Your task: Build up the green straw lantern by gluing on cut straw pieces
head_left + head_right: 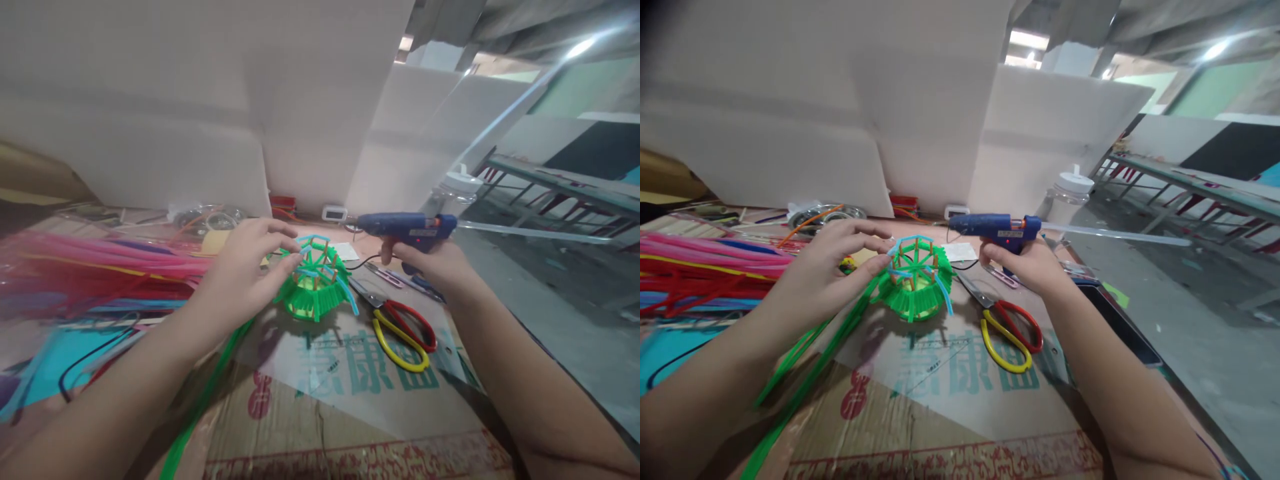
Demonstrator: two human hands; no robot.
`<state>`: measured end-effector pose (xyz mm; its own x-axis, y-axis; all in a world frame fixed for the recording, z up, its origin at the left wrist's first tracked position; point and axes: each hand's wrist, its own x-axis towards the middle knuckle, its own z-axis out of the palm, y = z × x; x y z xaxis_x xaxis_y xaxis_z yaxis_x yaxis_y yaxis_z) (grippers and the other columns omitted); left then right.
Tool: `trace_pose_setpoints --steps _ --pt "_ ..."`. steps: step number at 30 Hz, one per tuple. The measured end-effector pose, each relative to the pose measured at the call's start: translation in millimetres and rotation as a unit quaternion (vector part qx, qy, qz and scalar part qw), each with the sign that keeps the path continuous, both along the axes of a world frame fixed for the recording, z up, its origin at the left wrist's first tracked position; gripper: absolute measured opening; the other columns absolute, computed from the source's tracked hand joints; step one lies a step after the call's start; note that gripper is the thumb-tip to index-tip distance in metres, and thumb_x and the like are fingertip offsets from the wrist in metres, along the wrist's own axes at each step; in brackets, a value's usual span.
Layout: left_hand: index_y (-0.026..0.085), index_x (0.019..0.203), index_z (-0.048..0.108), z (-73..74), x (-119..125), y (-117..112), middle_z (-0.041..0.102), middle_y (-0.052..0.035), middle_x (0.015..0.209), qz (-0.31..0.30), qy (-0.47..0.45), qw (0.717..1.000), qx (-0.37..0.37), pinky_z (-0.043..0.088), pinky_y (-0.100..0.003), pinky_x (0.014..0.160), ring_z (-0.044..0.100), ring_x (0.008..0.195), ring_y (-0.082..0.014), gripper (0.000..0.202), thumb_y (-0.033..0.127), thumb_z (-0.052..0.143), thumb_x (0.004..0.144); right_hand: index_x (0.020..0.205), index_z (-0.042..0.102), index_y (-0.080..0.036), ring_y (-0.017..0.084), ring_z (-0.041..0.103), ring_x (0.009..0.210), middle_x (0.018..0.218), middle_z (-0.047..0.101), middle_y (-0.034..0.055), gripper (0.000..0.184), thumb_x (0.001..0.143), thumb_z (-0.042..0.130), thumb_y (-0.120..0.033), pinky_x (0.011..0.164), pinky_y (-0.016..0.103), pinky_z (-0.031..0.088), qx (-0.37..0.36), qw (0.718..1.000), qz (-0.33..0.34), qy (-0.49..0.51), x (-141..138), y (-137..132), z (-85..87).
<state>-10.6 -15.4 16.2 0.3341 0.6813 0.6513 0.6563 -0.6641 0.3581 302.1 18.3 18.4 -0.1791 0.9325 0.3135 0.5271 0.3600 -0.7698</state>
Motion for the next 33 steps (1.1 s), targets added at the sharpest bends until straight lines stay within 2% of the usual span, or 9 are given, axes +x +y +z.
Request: trace_pose_setpoints --steps 4,9,13,21,27,33 --pt "0.021 0.094 0.073 -2.5 -1 3 0.07 -0.0078 0.112 -0.014 0.024 1.0 0.006 0.045 -0.043 0.099 0.061 0.111 -0.0253 0.019 0.03 0.057 0.096 0.072 0.073 -0.024 0.026 0.069 0.078 0.076 0.074 0.0057 0.041 0.076 0.071 -0.064 0.073 0.038 0.056 -0.01 0.999 0.027 -0.043 -5 -23 0.0" --pt "0.019 0.094 0.074 -4.5 -2 3 0.069 -0.0093 0.113 -0.016 0.044 0.998 0.029 0.044 -0.042 0.098 0.06 0.109 -0.0255 0.019 0.029 0.058 0.097 0.073 0.076 -0.027 0.026 0.069 0.079 0.078 0.076 0.004 0.04 0.077 0.069 -0.066 0.075 0.039 0.056 -0.019 0.993 0.089 -0.074 -18 -30 3.1" --pt "0.02 0.094 0.074 -6.2 0 3 0.068 -0.0094 0.116 -0.011 0.054 0.998 0.032 0.044 -0.044 0.099 0.06 0.112 -0.0262 0.021 0.03 0.056 0.097 0.065 0.071 -0.025 0.023 0.064 0.068 0.068 0.07 0.0027 0.044 0.076 0.067 -0.067 0.068 0.037 0.052 -0.012 0.992 0.052 -0.116 -20 -28 -0.1" --pt "0.02 0.093 0.073 -7.1 2 3 0.069 -0.0086 0.115 -0.017 0.066 0.998 0.017 0.044 -0.043 0.099 0.06 0.112 -0.0256 0.022 0.032 0.055 0.098 0.067 0.071 -0.025 0.023 0.062 0.069 0.067 0.068 0.0027 0.041 0.071 0.068 -0.066 0.066 0.036 0.052 -0.009 0.991 0.004 -0.135 -17 -24 -7.8" --pt "0.018 0.09 0.073 -5.4 3 5 0.072 -0.0065 0.105 -0.043 0.054 0.998 -0.003 0.045 -0.039 0.095 0.062 0.104 -0.0231 0.022 0.031 0.056 0.097 0.067 0.071 -0.025 0.023 0.063 0.07 0.069 0.068 0.0032 0.041 0.07 0.071 -0.066 0.067 0.037 0.053 -0.014 0.989 0.001 -0.144 -16 -25 -8.6" --pt "0.018 0.092 0.074 -5.7 2 4 0.07 -0.0068 0.106 -0.045 0.056 0.997 -0.015 0.044 -0.038 0.094 0.06 0.104 -0.0231 0.021 0.029 0.057 0.098 0.07 0.073 -0.025 0.025 0.065 0.072 0.072 0.071 0.0036 0.041 0.071 0.071 -0.066 0.071 0.039 0.055 -0.008 0.99 -0.003 -0.14 -16 -25 -10.3"
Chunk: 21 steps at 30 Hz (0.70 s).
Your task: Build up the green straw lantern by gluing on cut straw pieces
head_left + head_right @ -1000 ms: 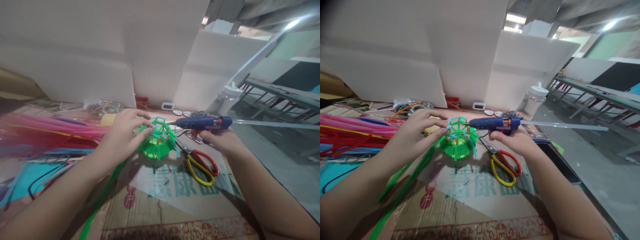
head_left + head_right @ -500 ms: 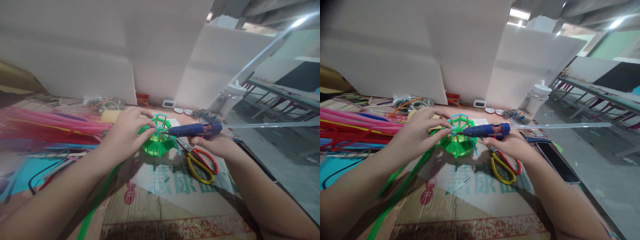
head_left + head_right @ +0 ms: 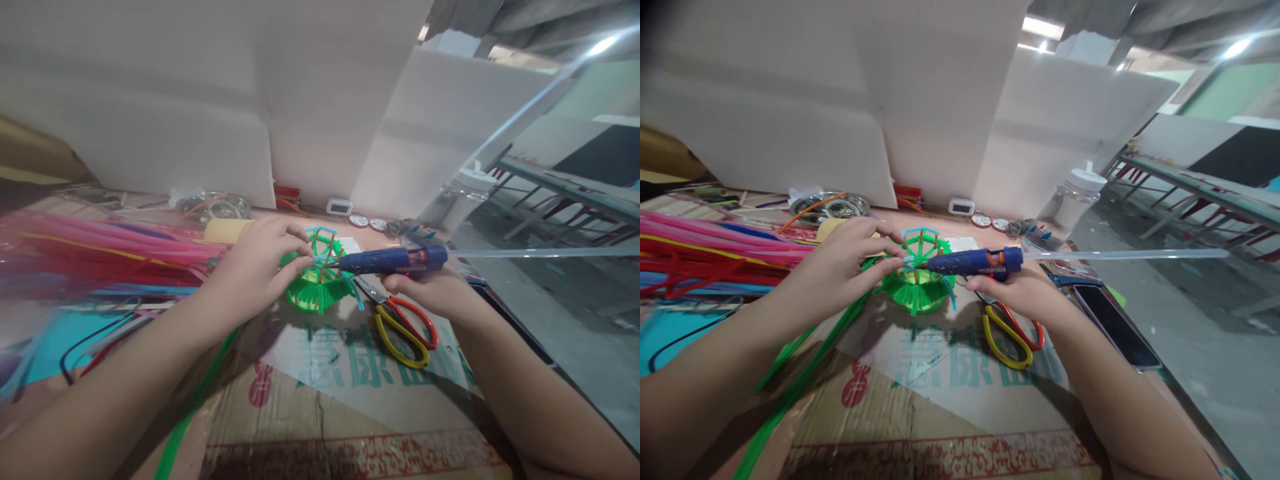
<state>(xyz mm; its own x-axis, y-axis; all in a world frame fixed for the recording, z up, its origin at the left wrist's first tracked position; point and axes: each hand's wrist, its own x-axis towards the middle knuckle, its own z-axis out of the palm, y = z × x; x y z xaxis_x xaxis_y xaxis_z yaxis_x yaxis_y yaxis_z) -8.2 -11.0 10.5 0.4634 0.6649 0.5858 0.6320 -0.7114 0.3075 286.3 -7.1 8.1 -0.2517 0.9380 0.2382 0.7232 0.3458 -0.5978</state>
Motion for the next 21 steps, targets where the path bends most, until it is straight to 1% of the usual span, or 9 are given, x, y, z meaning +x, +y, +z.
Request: trace_pose_setpoints --steps 5,7,11,16,21 --pt "0.019 0.089 0.073 0.2 0.5 -0.2 0.07 -0.006 0.106 -0.008 0.007 1.0 -0.004 0.043 -0.038 0.094 0.06 0.104 -0.0232 0.02 0.028 0.058 0.098 0.074 0.075 -0.025 0.027 0.068 0.077 0.077 0.073 0.0048 0.039 0.067 0.077 -0.063 0.071 0.041 0.057 0.006 1.0 -0.015 -0.016 -0.4 0.4 1.1" --pt "0.018 0.089 0.073 0.1 0.2 -0.1 0.069 -0.006 0.105 -0.009 0.005 1.0 -0.001 0.043 -0.038 0.094 0.06 0.104 -0.0229 0.019 0.027 0.058 0.098 0.075 0.076 -0.025 0.026 0.069 0.076 0.077 0.074 0.0043 0.039 0.07 0.074 -0.064 0.07 0.039 0.057 0.009 1.0 -0.007 -0.024 -0.7 0.1 1.3" --pt "0.017 0.09 0.073 -0.1 0.3 -0.4 0.069 -0.0064 0.105 -0.009 0.005 1.0 0.0 0.043 -0.037 0.093 0.06 0.103 -0.0226 0.018 0.026 0.06 0.097 0.077 0.076 -0.024 0.024 0.069 0.073 0.076 0.075 0.0031 0.042 0.078 0.067 -0.066 0.067 0.034 0.056 0.025 0.999 0.035 -0.028 -1.5 -1.0 1.7" --pt "0.016 0.09 0.073 -0.3 1.5 -0.6 0.069 -0.0067 0.104 -0.006 0.008 1.0 -0.004 0.042 -0.038 0.093 0.059 0.103 -0.0232 0.018 0.025 0.06 0.097 0.075 0.074 -0.025 0.024 0.069 0.073 0.075 0.075 0.004 0.039 0.077 0.068 -0.063 0.066 0.035 0.056 0.013 0.998 0.02 -0.054 -2.6 -1.5 3.3" --pt "0.016 0.088 0.073 -0.1 0.9 -0.2 0.069 -0.0066 0.104 -0.009 0.008 1.0 -0.001 0.042 -0.038 0.093 0.059 0.102 -0.023 0.018 0.025 0.06 0.097 0.072 0.073 -0.023 0.022 0.066 0.067 0.069 0.072 0.004 0.041 0.078 0.066 -0.063 0.065 0.034 0.055 0.026 0.998 0.034 -0.037 -2.6 -0.6 4.0"
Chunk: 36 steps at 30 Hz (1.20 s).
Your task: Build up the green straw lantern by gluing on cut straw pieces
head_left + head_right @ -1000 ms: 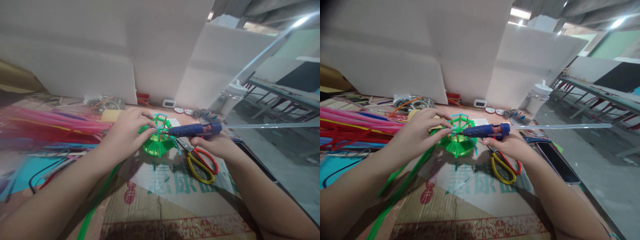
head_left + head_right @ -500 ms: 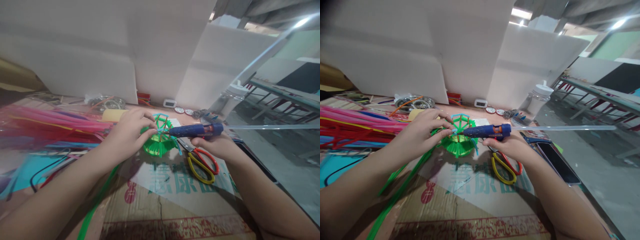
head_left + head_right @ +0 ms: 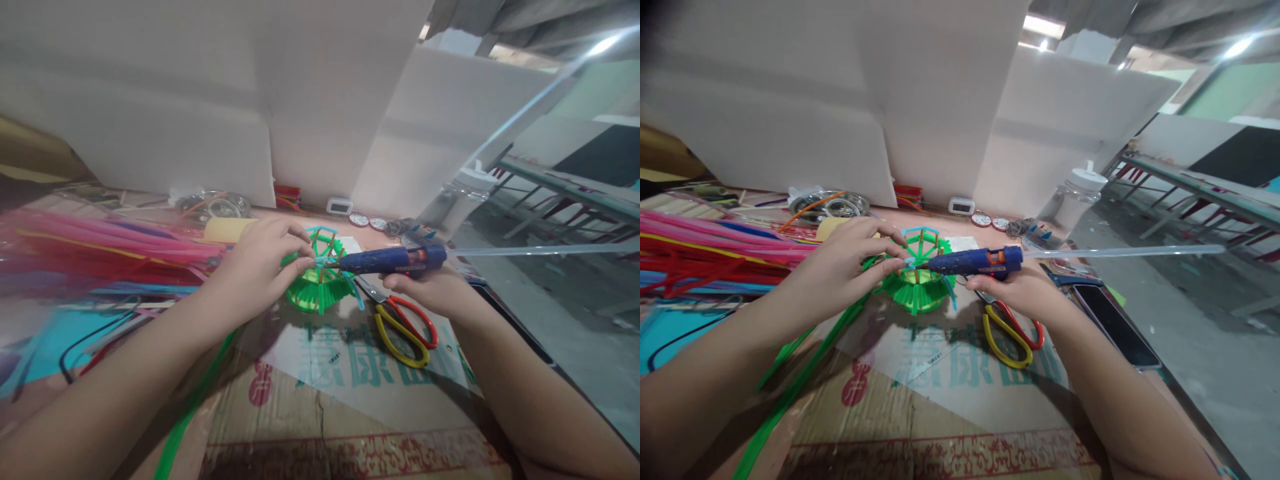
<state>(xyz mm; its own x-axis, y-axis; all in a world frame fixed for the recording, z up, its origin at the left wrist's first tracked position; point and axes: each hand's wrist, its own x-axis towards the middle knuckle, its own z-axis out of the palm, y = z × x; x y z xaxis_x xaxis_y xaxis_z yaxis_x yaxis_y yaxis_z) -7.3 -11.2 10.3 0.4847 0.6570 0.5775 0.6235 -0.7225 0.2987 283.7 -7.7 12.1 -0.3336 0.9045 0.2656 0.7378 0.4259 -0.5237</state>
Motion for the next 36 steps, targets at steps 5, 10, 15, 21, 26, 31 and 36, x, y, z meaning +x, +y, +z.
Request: trace_pose_setpoints --steps 5,10,15,21,26,31,36 --pt "0.017 0.09 0.073 -0.1 -0.6 0.4 0.069 -0.0064 0.103 0.001 -0.001 1.0 0.0 0.043 -0.039 0.093 0.059 0.103 -0.0232 0.018 0.025 0.06 0.097 0.072 0.073 -0.023 0.021 0.067 0.067 0.068 0.072 0.0029 0.037 0.079 0.068 -0.059 0.063 0.031 0.055 0.01 1.0 0.014 0.014 -1.1 -0.1 -0.3" --pt "0.018 0.088 0.074 -0.4 -0.9 -0.1 0.07 -0.0062 0.105 -0.001 0.0 1.0 -0.004 0.042 -0.04 0.094 0.06 0.103 -0.0238 0.02 0.026 0.058 0.098 0.072 0.074 -0.024 0.021 0.067 0.066 0.067 0.072 0.0028 0.036 0.079 0.068 -0.058 0.064 0.032 0.057 0.009 1.0 0.008 0.015 -2.6 -0.6 0.6" --pt "0.017 0.089 0.074 -0.3 -1.0 -0.1 0.07 -0.0068 0.104 0.001 0.0 1.0 -0.005 0.043 -0.04 0.093 0.06 0.102 -0.024 0.02 0.026 0.057 0.098 0.078 0.077 -0.024 0.022 0.07 0.071 0.07 0.074 0.0029 0.035 0.081 0.067 -0.057 0.068 0.033 0.059 0.006 1.0 0.012 0.005 -2.5 -0.7 1.4" --pt "0.018 0.09 0.073 0.6 -1.1 -0.2 0.07 -0.0063 0.103 0.002 0.002 1.0 -0.006 0.043 -0.04 0.092 0.06 0.102 -0.0237 0.019 0.027 0.058 0.098 0.088 0.079 -0.025 0.026 0.074 0.084 0.085 0.078 0.0043 0.035 0.082 0.067 -0.058 0.077 0.037 0.061 0.007 1.0 0.004 0.002 -2.8 -1.4 1.9" --pt "0.018 0.091 0.073 1.3 -1.0 -0.5 0.069 -0.0064 0.105 0.002 0.002 1.0 -0.012 0.043 -0.041 0.093 0.06 0.103 -0.0243 0.02 0.027 0.057 0.098 0.089 0.08 -0.026 0.027 0.074 0.085 0.088 0.08 0.0034 0.034 0.08 0.07 -0.057 0.077 0.037 0.062 -0.004 1.0 -0.005 -0.013 -0.3 -0.4 0.2" --pt "0.018 0.09 0.073 0.0 -1.4 -0.3 0.069 -0.0066 0.106 0.002 0.002 1.0 -0.007 0.043 -0.04 0.093 0.06 0.104 -0.0241 0.021 0.027 0.056 0.098 0.093 0.08 -0.025 0.028 0.074 0.088 0.095 0.08 0.0047 0.037 0.08 0.069 -0.058 0.077 0.038 0.061 -0.024 1.0 -0.004 -0.014 0.6 -0.7 1.3" --pt "0.019 0.091 0.073 0.0 -2.2 0.4 0.07 -0.0065 0.105 -0.001 0.004 1.0 -0.009 0.044 -0.041 0.093 0.06 0.104 -0.0242 0.022 0.028 0.055 0.098 0.084 0.077 -0.023 0.027 0.072 0.083 0.086 0.078 0.0063 0.038 0.081 0.067 -0.059 0.08 0.04 0.059 -0.033 0.999 0.015 -0.02 3.7 -0.5 2.5"
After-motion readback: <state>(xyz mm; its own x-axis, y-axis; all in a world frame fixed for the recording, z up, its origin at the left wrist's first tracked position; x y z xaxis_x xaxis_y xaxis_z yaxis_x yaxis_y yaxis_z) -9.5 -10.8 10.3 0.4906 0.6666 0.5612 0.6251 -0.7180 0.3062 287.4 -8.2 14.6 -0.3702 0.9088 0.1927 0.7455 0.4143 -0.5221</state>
